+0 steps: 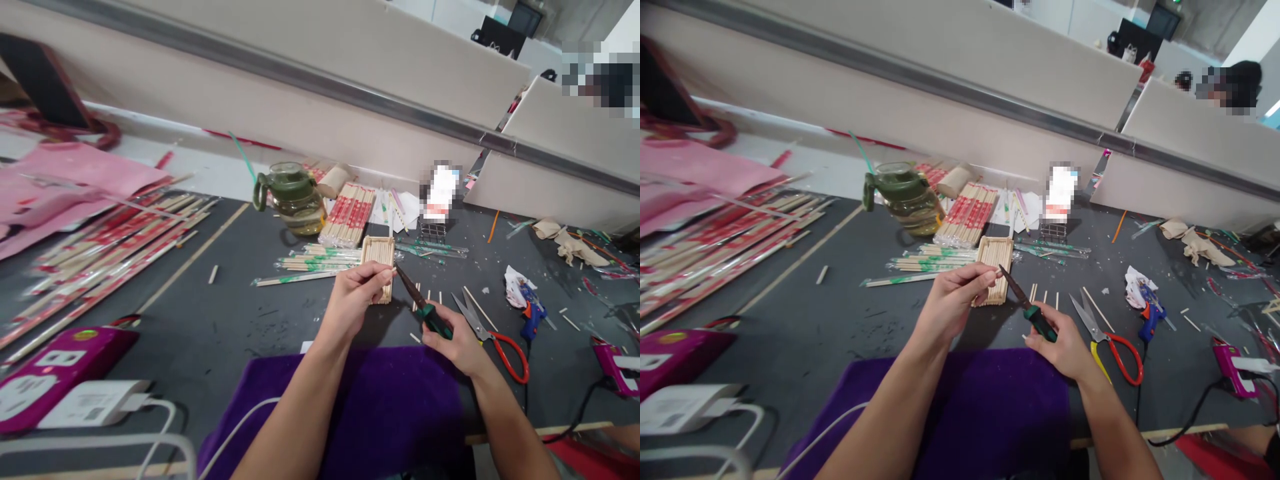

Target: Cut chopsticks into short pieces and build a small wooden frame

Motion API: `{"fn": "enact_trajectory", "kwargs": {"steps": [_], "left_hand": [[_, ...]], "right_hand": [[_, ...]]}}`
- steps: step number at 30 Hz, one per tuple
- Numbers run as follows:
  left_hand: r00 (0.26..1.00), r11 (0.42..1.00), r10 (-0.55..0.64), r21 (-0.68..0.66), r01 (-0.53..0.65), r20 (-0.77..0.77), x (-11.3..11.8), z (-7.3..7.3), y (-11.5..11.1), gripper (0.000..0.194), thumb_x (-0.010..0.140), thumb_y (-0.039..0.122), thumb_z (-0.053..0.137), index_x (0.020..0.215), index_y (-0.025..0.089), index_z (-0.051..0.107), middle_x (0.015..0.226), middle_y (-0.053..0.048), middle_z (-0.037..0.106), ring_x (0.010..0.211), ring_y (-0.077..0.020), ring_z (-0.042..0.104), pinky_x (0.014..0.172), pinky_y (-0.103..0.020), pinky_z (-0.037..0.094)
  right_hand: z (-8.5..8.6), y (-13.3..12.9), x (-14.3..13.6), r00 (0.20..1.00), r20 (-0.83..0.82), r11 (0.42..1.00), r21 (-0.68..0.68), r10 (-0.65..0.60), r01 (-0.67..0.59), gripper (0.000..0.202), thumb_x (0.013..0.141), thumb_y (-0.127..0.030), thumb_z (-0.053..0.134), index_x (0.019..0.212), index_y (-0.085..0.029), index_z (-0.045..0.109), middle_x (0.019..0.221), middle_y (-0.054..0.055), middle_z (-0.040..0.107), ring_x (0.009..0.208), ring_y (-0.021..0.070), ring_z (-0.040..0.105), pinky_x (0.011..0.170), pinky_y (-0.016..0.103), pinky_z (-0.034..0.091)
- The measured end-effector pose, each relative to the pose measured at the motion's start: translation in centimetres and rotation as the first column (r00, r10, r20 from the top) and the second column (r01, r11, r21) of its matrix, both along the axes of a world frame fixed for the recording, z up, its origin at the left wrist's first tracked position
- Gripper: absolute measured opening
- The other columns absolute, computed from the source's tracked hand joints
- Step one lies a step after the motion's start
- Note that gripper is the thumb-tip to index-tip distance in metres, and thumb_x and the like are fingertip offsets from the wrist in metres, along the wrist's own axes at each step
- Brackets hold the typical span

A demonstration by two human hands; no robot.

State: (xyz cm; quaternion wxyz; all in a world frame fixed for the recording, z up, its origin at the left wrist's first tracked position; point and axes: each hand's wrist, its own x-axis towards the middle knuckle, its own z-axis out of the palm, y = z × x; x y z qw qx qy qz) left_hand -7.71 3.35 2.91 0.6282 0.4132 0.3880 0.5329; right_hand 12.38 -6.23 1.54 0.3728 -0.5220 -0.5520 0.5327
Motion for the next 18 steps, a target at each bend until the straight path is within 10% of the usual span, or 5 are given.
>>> {"fn": "enact_trajectory", "kwargs": {"steps": [18], "left_hand": [[0.998, 0.998, -0.020, -0.065, 0.024, 0.058, 0.3, -0.5, 0.2, 0.035, 0.059, 0.042, 0.091, 0.073, 0.014, 0.077, 0.066, -0.002, 0.066, 0.048, -0.0059, 0.042, 0.044, -0.020, 0.031]], "right_hand": [[0.5, -0.9, -1.1, 0.921, -0.327, 0.969, -0.050, 0.213, -0.242, 0.049, 0.078, -0.049, 0.080, 0.114, -0.019, 0.067, 0.080, -0.001, 0.059, 0.067, 0.0111, 0.047, 0.063, 0.025, 0.038]]}}
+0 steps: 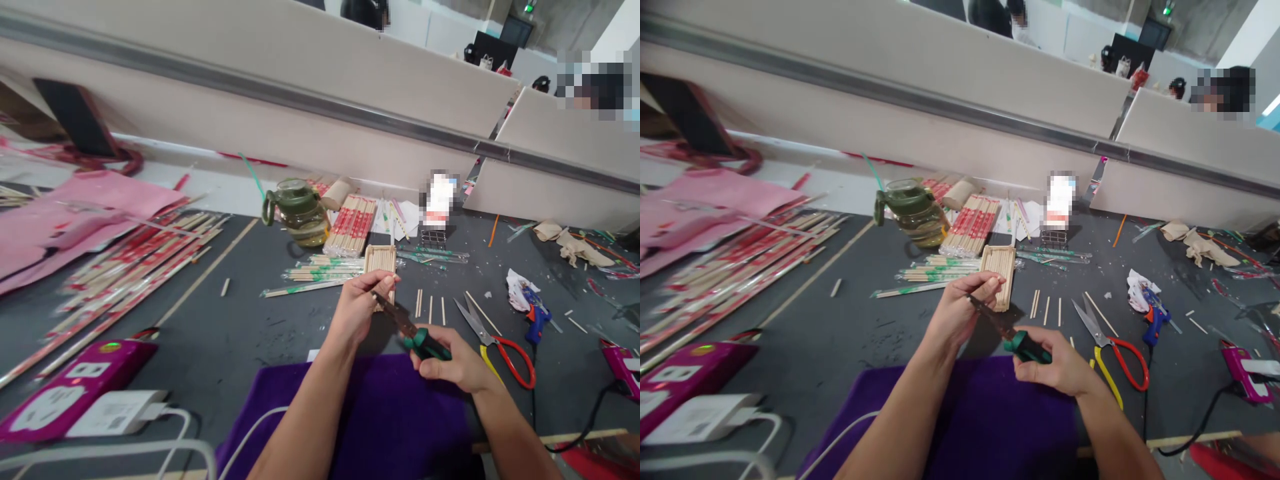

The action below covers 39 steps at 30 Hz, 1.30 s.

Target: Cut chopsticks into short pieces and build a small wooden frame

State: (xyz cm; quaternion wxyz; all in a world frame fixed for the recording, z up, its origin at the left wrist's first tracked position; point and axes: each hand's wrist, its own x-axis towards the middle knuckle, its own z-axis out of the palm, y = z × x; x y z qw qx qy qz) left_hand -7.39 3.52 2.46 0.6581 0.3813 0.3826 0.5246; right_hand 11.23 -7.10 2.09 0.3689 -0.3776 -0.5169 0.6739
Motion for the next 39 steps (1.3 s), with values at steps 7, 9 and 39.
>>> {"fn": "enact_trajectory", "kwargs": {"steps": [7, 9, 39], "left_hand": [[0.996, 0.999, 0.030, -0.013, -0.030, 0.080, 0.1, 0.1, 0.1, 0.039, 0.053, 0.042, 0.096, 0.073, 0.015, 0.076, 0.076, -0.005, 0.072, 0.051, -0.0064, 0.049, 0.045, -0.020, 0.039], [0.996, 1.000, 0.011, -0.015, -0.009, 0.094, 0.3, 0.3, 0.0, 0.040, 0.053, 0.043, 0.096, 0.072, 0.015, 0.076, 0.073, -0.004, 0.071, 0.050, -0.0060, 0.049, 0.045, -0.020, 0.040], [0.988, 0.988, -0.156, -0.011, 0.156, 0.012, 2.7, -0.1, -1.1, 0.036, 0.064, 0.045, 0.088, 0.081, 0.015, 0.076, 0.065, 0.000, 0.064, 0.049, -0.0066, 0.045, 0.046, -0.020, 0.039]], "right_hand": [[-0.6, 0.5, 2.0, 0.937, 0.106, 0.941, 0.100, -0.332, 0.322, 0.050, 0.081, -0.045, 0.077, 0.124, -0.023, 0.064, 0.087, 0.000, 0.061, 0.069, 0.0127, 0.050, 0.062, 0.026, 0.042], [0.1, 0.3, 2.7, 0.906, 0.185, 0.921, 0.164, -0.381, 0.354, 0.050, 0.081, -0.041, 0.077, 0.126, -0.023, 0.063, 0.087, 0.000, 0.063, 0.075, 0.0148, 0.055, 0.069, 0.027, 0.046], [-0.7, -3.1, 9.9, 0.577, 0.658, 0.840, 0.164, -0.484, 0.518, 0.024, 0.081, -0.035, 0.064, 0.096, -0.018, 0.072, 0.079, 0.001, 0.069, 0.071, 0.0186, 0.063, 0.065, 0.031, 0.054]]}}
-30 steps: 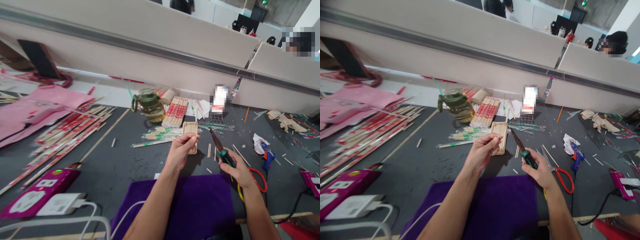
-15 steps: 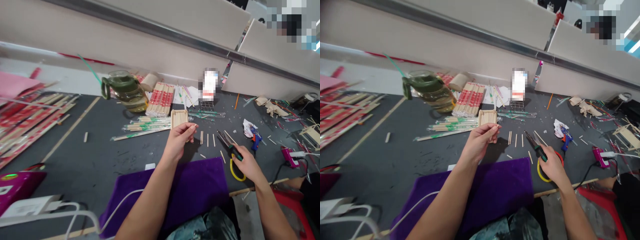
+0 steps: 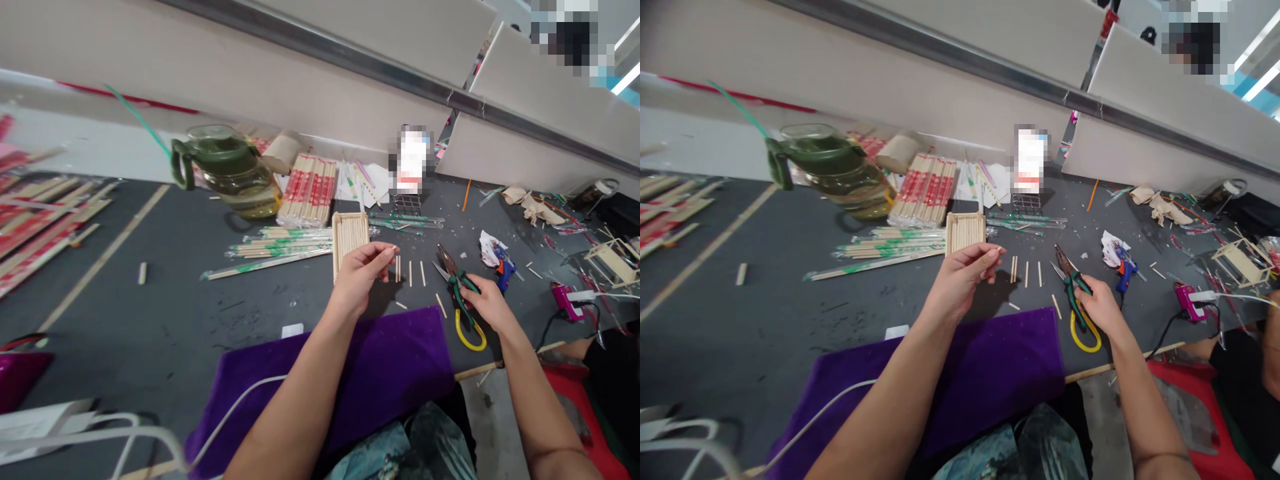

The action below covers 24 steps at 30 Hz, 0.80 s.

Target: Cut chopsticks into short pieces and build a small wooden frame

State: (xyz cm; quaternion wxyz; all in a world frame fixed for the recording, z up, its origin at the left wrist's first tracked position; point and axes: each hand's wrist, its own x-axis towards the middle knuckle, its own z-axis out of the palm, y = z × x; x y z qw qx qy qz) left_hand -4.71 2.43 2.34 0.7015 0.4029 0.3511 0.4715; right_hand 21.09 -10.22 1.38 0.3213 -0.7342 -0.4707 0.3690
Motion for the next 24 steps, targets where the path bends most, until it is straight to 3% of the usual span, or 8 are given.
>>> {"fn": "enact_trajectory", "kwargs": {"steps": [4, 8, 10, 13, 18, 24], "left_hand": [[0.999, 0.999, -0.052, -0.015, 0.052, -0.003, 1.3, -0.6, -0.9, 0.036, 0.067, 0.047, 0.086, 0.078, 0.015, 0.074, 0.069, -0.001, 0.064, 0.054, -0.0078, 0.050, 0.049, -0.019, 0.042], [0.938, 0.931, -0.346, -0.112, 0.346, 0.025, 3.6, -1.5, -3.2, 0.043, 0.063, 0.052, 0.088, 0.078, 0.015, 0.072, 0.091, -0.007, 0.070, 0.080, -0.0163, 0.064, 0.068, -0.028, 0.056], [0.914, 0.905, -0.404, -0.130, 0.405, 0.036, 4.5, -1.9, -4.2, 0.042, 0.066, 0.052, 0.087, 0.081, 0.015, 0.072, 0.094, -0.007, 0.071, 0.084, -0.0169, 0.064, 0.073, -0.028, 0.055], [0.899, 0.886, -0.424, -0.152, 0.437, 0.111, 5.0, -2.3, -5.0, 0.042, 0.067, 0.051, 0.088, 0.072, 0.014, 0.068, 0.113, -0.010, 0.068, 0.093, -0.0176, 0.064, 0.079, -0.028, 0.056], [0.840, 0.819, -0.403, -0.266, 0.508, 0.363, 4.9, -2.7, -4.7, 0.040, 0.067, 0.042, 0.092, 0.083, 0.014, 0.068, 0.086, -0.003, 0.066, 0.083, -0.0148, 0.065, 0.085, -0.033, 0.058], [0.789, 0.770, -0.293, -0.355, 0.530, 0.541, 4.3, -2.5, -4.1, 0.028, 0.075, 0.026, 0.089, 0.081, 0.012, 0.065, 0.092, -0.007, 0.071, 0.084, -0.0174, 0.070, 0.080, -0.031, 0.061]], "right_hand": [[1.0, 1.5, -1.1, 0.964, -0.245, 0.995, -0.001, -0.101, 0.104, 0.029, 0.072, -0.040, 0.073, 0.088, -0.017, 0.068, 0.075, -0.001, 0.064, 0.068, 0.0160, 0.063, 0.055, 0.026, 0.054], [1.6, 3.3, -2.5, 0.911, -0.386, 0.989, -0.008, -0.142, 0.150, 0.036, 0.068, -0.040, 0.078, 0.093, -0.017, 0.067, 0.076, 0.000, 0.065, 0.071, 0.0167, 0.066, 0.051, 0.023, 0.053], [1.5, 4.1, -2.8, 0.878, -0.446, 0.984, -0.030, -0.173, 0.178, 0.038, 0.067, -0.037, 0.078, 0.097, -0.018, 0.067, 0.076, 0.000, 0.067, 0.070, 0.0173, 0.067, 0.051, 0.023, 0.054], [1.0, 4.7, -2.8, 0.822, -0.528, 0.975, -0.071, -0.214, 0.208, 0.035, 0.067, -0.030, 0.078, 0.098, -0.017, 0.067, 0.076, 0.000, 0.069, 0.068, 0.0165, 0.068, 0.050, 0.024, 0.057], [0.6, 5.2, -2.4, 0.736, -0.637, 0.973, -0.176, -0.227, 0.148, 0.026, 0.072, -0.021, 0.077, 0.095, -0.016, 0.067, 0.080, 0.004, 0.073, 0.064, 0.0172, 0.071, 0.047, 0.027, 0.061], [1.3, 5.1, -2.6, 0.684, -0.692, 0.960, -0.277, -0.230, 0.043, 0.019, 0.081, -0.018, 0.074, 0.094, -0.016, 0.060, 0.079, 0.005, 0.076, 0.053, 0.0151, 0.070, 0.045, 0.027, 0.062]]}}
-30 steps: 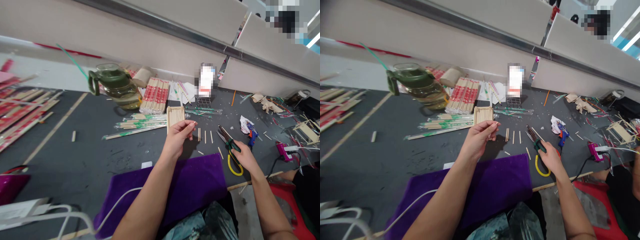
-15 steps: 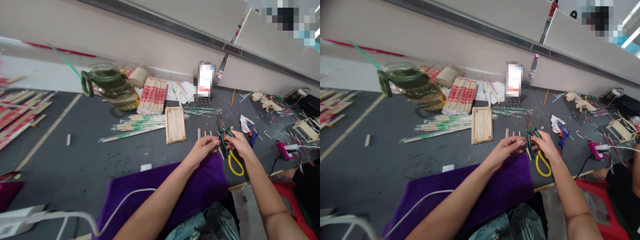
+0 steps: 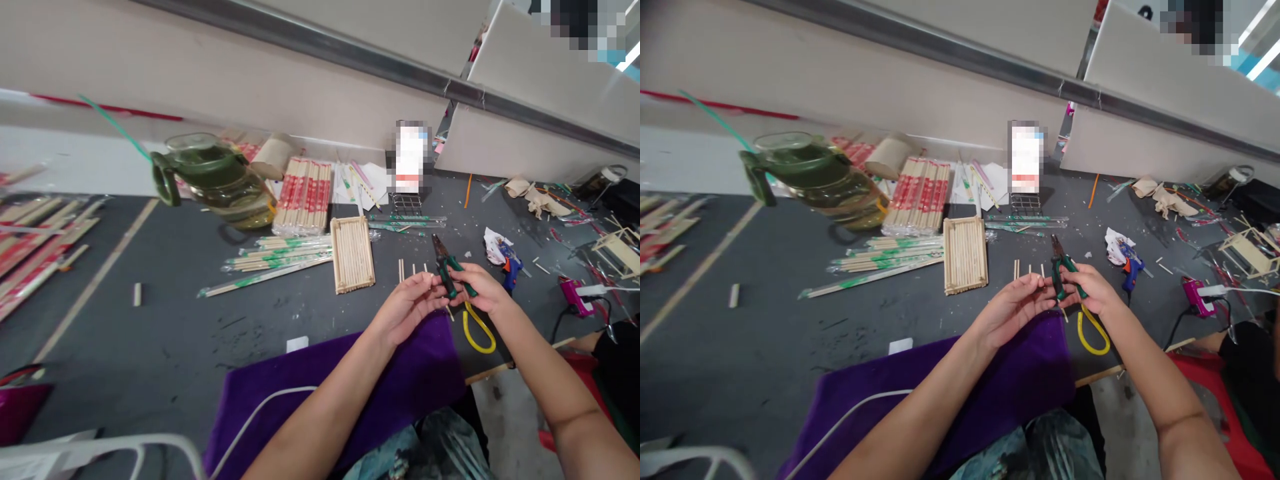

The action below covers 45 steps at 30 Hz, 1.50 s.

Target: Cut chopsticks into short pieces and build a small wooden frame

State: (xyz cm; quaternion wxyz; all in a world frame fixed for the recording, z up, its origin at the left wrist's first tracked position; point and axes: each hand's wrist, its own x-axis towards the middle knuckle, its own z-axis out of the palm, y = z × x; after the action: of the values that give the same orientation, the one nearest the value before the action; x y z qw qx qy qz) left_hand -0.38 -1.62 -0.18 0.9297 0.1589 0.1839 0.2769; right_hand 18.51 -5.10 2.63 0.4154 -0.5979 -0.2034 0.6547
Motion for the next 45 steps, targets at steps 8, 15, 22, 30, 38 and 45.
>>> {"fn": "enact_trajectory", "kwargs": {"steps": [8, 15, 22, 30, 38, 45], "left_hand": [[0.999, 0.998, -0.039, -0.053, 0.041, 0.029, -0.2, 0.6, -0.5, 0.030, 0.073, 0.025, 0.090, 0.081, 0.013, 0.064, 0.099, -0.007, 0.073, 0.088, -0.0206, 0.074, 0.080, -0.032, 0.062], [0.996, 0.995, -0.084, 0.044, 0.085, -0.027, -0.3, 1.4, -0.7, 0.036, 0.067, 0.034, 0.094, 0.080, 0.014, 0.066, 0.108, -0.009, 0.073, 0.098, -0.0235, 0.072, 0.082, -0.035, 0.062], [0.906, 0.897, 0.297, 0.413, -0.157, -0.300, -1.2, 1.4, 0.2, 0.033, 0.072, 0.045, 0.087, 0.079, 0.016, 0.073, 0.082, -0.003, 0.069, 0.072, -0.0115, 0.060, 0.064, -0.020, 0.048], [0.845, 0.852, 0.433, 0.449, -0.270, -0.314, -2.0, 1.7, 1.7, 0.034, 0.068, 0.046, 0.088, 0.077, 0.017, 0.072, 0.072, -0.001, 0.066, 0.058, -0.0081, 0.052, 0.058, -0.021, 0.040], [0.841, 0.850, 0.446, 0.438, -0.291, -0.307, -2.6, 1.6, 1.9, 0.030, 0.069, 0.041, 0.087, 0.079, 0.017, 0.072, 0.073, 0.001, 0.064, 0.059, -0.0079, 0.050, 0.058, -0.021, 0.040], [0.803, 0.842, 0.488, 0.429, -0.329, -0.342, -3.0, 1.8, 2.1, 0.025, 0.069, 0.036, 0.086, 0.081, 0.017, 0.073, 0.076, 0.001, 0.065, 0.060, -0.0075, 0.051, 0.059, -0.021, 0.040]], "right_hand": [[0.6, -0.5, 0.3, 1.000, 0.002, 0.999, -0.052, -0.010, 0.010, 0.021, 0.079, -0.013, 0.073, 0.093, -0.016, 0.059, 0.077, 0.005, 0.075, 0.047, 0.0127, 0.065, 0.037, 0.021, 0.056], [1.0, -1.3, 0.7, 0.997, 0.077, 1.000, 0.012, -0.019, 0.018, 0.020, 0.078, -0.019, 0.073, 0.094, -0.016, 0.061, 0.075, 0.003, 0.073, 0.045, 0.0112, 0.061, 0.034, 0.020, 0.051], [2.8, -0.2, 4.2, 0.626, 0.780, 0.992, 0.074, 0.009, -0.107, 0.031, 0.093, -0.023, 0.052, 0.123, -0.020, 0.058, 0.118, 0.012, 0.070, 0.079, 0.0210, 0.075, 0.049, 0.024, 0.054], [2.1, 5.8, 3.2, -0.401, 0.854, 0.917, -0.392, 0.332, -0.075, 0.046, 0.092, -0.009, 0.050, 0.138, -0.003, 0.050, 0.104, 0.023, 0.073, 0.100, 0.0323, 0.074, 0.084, 0.038, 0.055], [-1.3, 7.4, 2.6, -0.539, 0.785, 0.909, -0.409, 0.306, -0.079, 0.056, 0.095, -0.005, 0.030, 0.148, 0.011, 0.038, 0.105, 0.034, 0.067, 0.092, 0.0303, 0.074, 0.077, 0.038, 0.057], [-2.2, 7.3, 2.7, -0.476, 0.829, 0.889, -0.420, 0.294, -0.181, 0.062, 0.099, -0.020, 0.038, 0.152, 0.010, 0.032, 0.117, 0.036, 0.062, 0.103, 0.0358, 0.068, 0.083, 0.042, 0.054]]}}
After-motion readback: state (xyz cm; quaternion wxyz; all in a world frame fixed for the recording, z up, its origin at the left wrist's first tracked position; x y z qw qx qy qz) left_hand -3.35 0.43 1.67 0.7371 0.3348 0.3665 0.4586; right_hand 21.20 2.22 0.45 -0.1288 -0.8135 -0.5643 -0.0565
